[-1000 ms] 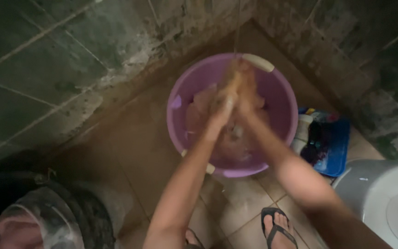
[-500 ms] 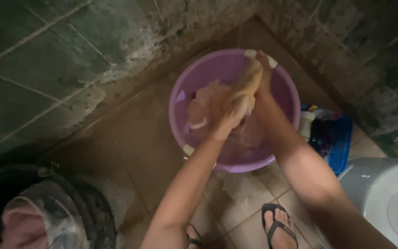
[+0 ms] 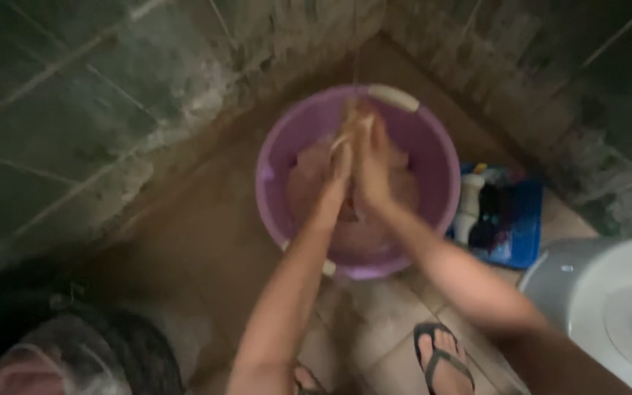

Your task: The person washes cloths by hand in a basin, scrubbing them and rinsing them under a stream of water.

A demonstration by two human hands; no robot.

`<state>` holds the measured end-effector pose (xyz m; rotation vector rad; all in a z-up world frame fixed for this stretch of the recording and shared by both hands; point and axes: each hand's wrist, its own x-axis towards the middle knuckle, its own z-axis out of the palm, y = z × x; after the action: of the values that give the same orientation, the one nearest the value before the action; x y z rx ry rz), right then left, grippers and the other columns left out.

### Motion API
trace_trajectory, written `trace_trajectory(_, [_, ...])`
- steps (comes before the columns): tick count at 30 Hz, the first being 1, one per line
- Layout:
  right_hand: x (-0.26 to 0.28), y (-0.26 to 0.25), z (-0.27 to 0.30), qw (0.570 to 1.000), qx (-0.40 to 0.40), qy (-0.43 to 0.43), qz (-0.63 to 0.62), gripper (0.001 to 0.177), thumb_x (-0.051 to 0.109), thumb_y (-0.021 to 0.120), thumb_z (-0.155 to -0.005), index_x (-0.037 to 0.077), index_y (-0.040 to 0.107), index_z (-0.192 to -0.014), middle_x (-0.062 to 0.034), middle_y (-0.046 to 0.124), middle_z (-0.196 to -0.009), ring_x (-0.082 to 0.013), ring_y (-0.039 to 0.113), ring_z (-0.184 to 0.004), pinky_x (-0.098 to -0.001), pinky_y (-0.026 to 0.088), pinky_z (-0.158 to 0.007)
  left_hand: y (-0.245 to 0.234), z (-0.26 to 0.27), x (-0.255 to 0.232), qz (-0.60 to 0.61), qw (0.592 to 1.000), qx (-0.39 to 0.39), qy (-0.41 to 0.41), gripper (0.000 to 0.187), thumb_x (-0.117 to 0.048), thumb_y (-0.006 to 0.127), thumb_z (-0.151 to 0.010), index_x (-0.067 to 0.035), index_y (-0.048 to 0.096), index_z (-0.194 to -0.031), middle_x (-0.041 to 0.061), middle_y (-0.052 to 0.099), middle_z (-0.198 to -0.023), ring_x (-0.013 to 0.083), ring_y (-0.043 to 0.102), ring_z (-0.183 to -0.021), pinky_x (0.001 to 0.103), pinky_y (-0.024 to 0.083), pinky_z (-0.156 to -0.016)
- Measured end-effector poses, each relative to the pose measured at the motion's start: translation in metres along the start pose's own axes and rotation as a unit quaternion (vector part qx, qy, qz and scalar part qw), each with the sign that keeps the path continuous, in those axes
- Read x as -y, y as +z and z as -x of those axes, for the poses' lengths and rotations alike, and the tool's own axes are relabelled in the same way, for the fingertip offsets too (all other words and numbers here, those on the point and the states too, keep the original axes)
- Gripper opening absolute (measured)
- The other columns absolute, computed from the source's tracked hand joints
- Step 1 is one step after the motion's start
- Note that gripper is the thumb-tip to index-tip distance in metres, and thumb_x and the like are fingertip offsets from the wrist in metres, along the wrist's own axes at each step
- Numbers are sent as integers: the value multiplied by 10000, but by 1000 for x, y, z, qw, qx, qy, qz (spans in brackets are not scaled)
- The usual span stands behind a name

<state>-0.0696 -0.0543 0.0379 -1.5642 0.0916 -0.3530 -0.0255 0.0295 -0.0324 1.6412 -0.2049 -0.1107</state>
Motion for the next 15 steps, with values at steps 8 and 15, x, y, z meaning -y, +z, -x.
trace_trajectory(8, [-25,-5,-65,952,-106,209,-195,530,408,433,-1074,25,572,-1414,-234,571,-1390,-347,529,-1301,-444,405,-1092,29,4,-3,74,997,14,-29,116,-59,452,-964,-31,545,-1027,70,572,-968,202,562,-886,351,487,-772])
trace_trajectory(15, [29,25,-10,992,-101,13,69,521,340,524,-1090,64,464,-1528,-195,494,-1435,-337,481,-1317,-439,396,-1091,9,-10,5,202,974,-81,-58,114,-49,448,-961,-27,553,-1000,72,574,-938,202,564,-856,352,491,-748])
